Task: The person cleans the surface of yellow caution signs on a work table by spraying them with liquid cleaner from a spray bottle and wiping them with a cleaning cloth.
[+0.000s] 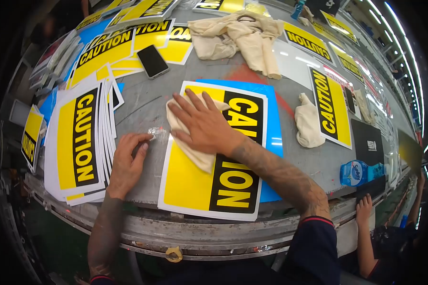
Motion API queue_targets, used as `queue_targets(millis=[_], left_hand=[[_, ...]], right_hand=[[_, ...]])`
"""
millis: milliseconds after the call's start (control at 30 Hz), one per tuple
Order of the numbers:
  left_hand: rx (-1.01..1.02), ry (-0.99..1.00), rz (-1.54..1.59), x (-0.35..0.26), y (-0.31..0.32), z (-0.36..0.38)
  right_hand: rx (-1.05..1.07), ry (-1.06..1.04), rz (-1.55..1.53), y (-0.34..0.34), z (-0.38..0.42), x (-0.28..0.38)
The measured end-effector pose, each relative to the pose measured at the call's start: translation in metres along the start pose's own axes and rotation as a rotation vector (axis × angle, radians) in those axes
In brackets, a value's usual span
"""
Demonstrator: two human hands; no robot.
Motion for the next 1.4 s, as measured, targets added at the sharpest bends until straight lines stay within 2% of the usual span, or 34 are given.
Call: queue_targets(millis=[233, 433, 567, 700, 933, 1100, 1200, 1300, 1333, 1367, 1400], left_hand=[[0.001, 0.003, -0.008, 0.005, 0.002, 0.002], [0.036, -0.014, -0.033, 0.002, 0.003, 0.004], [0.041, 0.034, -0.042, -0.003, 0.006, 0.003], [0.048, 0.005, -0.032, -0.002, 0.008, 0.004], [0.044, 0.019, -0.064, -0.005, 0.010, 0.004], [0.041, 0.033, -0.077, -0.006, 0.013, 0.002], [0.020, 0.038, -0.060, -0.003, 0.013, 0.001], [0.019, -0.014, -0.017, -0.001, 0.012, 0.005], [0.016, -0.015, -0.021, -0.001, 0.012, 0.004], [0.012, -0.018, -0.026, -0.002, 0.012, 0.004], [0.009, -0.023, -0.032, -0.002, 0.011, 0.004]], right_hand=[[-0.059, 0.251, 0.042, 0.013, -0.022, -0.053], [0.006, 0.493, 0.162, -0.001, 0.066, -0.101], [-0.031, 0.571, 0.130, -0.010, 0.109, -0.096], [-0.023, 0.536, 0.149, -0.014, 0.137, -0.037], [0.213, 0.374, -0.037, -0.024, 0.169, 0.084], [0.151, 0.023, -0.212, -0.014, 0.136, 0.125], [0.082, -0.125, -0.181, -0.008, 0.119, 0.099], [-0.130, 0.110, -0.060, -0.010, 0.093, 0.007], [-0.083, 0.217, 0.029, -0.008, 0.089, -0.031], [-0.228, 0.219, 0.263, 0.009, 0.091, -0.070], [-0.198, 0.297, 0.313, -0.003, 0.096, -0.081]])
Point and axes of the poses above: each hand's wrist, its own z-axis away from the middle knuckle, its own y-axis out of the palm, x = y × z, the point moved 2 cm from there along -z, towards the middle knuckle, and after that the axes turned 8 degrees about x, right-handed, at the moved point
